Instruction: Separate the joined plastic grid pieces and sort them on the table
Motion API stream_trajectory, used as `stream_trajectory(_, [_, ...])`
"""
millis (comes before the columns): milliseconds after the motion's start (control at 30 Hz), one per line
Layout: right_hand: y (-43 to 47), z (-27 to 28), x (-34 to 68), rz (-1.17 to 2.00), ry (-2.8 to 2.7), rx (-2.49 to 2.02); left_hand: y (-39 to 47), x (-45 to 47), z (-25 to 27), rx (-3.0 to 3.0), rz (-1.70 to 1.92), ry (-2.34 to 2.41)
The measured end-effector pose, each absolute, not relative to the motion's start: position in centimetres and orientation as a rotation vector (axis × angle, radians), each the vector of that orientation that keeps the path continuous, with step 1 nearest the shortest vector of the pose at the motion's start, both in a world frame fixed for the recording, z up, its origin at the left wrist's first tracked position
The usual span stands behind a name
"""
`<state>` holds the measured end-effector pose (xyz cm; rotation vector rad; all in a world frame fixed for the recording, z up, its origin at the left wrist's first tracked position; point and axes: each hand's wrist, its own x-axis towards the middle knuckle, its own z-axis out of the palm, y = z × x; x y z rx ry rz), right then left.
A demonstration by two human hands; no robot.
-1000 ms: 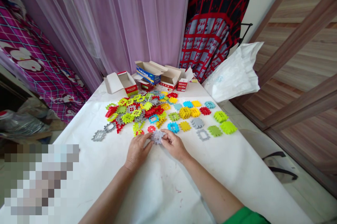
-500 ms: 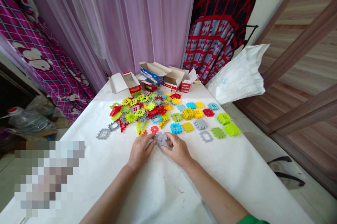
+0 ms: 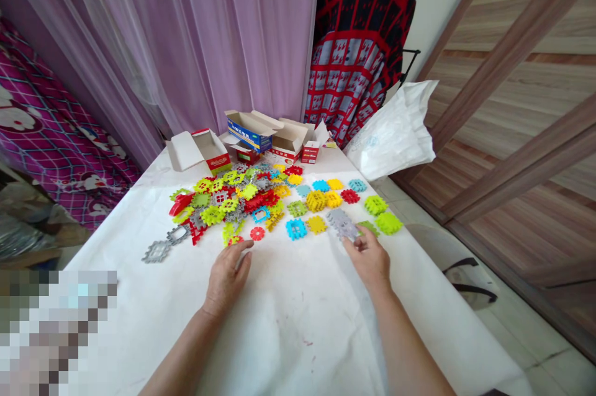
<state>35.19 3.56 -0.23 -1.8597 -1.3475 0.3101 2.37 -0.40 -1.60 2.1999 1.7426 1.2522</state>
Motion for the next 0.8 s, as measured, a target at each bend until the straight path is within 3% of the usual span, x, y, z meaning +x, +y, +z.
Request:
stream_trajectory(433, [3.0,0.7,36.2,0.439,-1.432,-2.249,-0.3,2.2,-1.7,2.160,1.210,1.785])
stream_trajectory(800, [2.8,1.1,36.0,0.301,-1.590,-2.364,-0.4,2.3,-1.5,2.105,1.210,1.803])
